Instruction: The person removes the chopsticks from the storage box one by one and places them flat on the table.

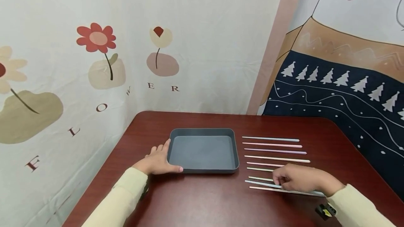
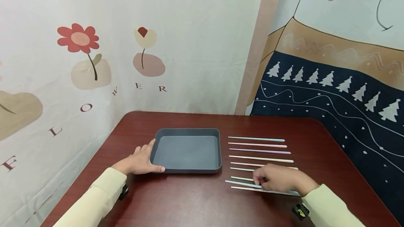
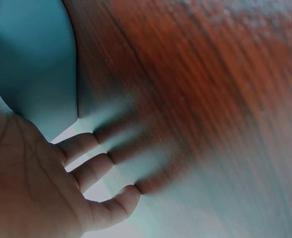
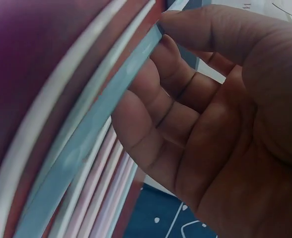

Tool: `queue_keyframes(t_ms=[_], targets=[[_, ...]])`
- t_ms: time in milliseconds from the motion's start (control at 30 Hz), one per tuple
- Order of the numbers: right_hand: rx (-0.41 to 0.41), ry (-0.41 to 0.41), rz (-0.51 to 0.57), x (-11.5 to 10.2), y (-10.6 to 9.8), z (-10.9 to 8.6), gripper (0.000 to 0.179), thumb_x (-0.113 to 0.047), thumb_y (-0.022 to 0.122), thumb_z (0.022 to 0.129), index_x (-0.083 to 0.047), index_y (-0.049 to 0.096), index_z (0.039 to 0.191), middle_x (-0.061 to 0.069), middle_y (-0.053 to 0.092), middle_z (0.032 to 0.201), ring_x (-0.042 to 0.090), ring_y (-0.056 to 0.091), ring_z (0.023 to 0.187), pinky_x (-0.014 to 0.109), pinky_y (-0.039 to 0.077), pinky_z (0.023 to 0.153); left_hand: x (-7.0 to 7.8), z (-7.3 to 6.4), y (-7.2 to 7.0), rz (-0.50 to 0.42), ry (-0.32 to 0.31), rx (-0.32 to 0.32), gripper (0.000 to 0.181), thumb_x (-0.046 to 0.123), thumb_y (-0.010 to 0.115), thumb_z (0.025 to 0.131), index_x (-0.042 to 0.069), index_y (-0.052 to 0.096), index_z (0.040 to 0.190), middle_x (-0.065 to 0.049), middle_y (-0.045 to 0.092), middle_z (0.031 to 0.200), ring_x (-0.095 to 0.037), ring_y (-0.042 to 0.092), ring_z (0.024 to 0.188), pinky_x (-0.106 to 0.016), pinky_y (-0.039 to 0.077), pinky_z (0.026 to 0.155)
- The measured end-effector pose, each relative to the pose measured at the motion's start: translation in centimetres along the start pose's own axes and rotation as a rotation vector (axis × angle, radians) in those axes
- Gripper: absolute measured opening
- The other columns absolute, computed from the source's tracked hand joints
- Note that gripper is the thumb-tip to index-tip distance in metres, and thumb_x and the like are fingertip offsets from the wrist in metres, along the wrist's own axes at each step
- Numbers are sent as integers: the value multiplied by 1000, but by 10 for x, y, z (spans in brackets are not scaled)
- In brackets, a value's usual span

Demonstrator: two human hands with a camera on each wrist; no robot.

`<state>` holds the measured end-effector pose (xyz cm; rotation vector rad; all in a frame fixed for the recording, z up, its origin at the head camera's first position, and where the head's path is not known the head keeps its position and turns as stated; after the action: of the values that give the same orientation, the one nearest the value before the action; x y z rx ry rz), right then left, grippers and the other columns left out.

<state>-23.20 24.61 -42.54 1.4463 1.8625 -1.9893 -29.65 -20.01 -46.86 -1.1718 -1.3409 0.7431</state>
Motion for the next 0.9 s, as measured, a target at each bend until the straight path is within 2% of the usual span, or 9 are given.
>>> queue_keyframes(t_ms=[267,367,700,900], targets=[[-38,31,97,8,18,-13,21,8,60,88,-14,59,86,-17,43,70,-4,38,60,20,37,54,0,-1,0,-4,0,-10,140,83,71,61,2,11,158,-23,39,147,-41,37,126,-67,37,90],[-39,18,97,10,24,-13,22,9,60,88,-13,58,85,-17,42,69,-4,37,59,19,36,54,0,-2,0,-6,-6,-9,140,83,71,60,2,11,158,-22,40,147,-41,37,126,-67,38,91],[16,-26,-68,12,28,-11,28,8,66,83,-18,58,83,-20,43,69,-7,38,60,19,38,53,-1,-1,1,5,-4,-3,140,84,70,60,1,11,158,-22,40,146,-40,37,126,-67,38,90],[41,-40,-116,11,28,-11,29,9,67,78,-19,59,83,-20,45,69,-7,40,61,19,40,54,1,-2,-1,7,1,1,140,84,70,60,2,11,158,-23,40,146,-41,37,126,-68,37,90]])
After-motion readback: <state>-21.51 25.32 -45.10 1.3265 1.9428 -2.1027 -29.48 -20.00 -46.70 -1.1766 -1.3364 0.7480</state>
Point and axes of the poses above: each hand's wrist, its own z-axis towards the middle knuckle, its own y-axis out of the palm, x = y × z, the point moved 5 cm from there along z, towards the middle knuckle
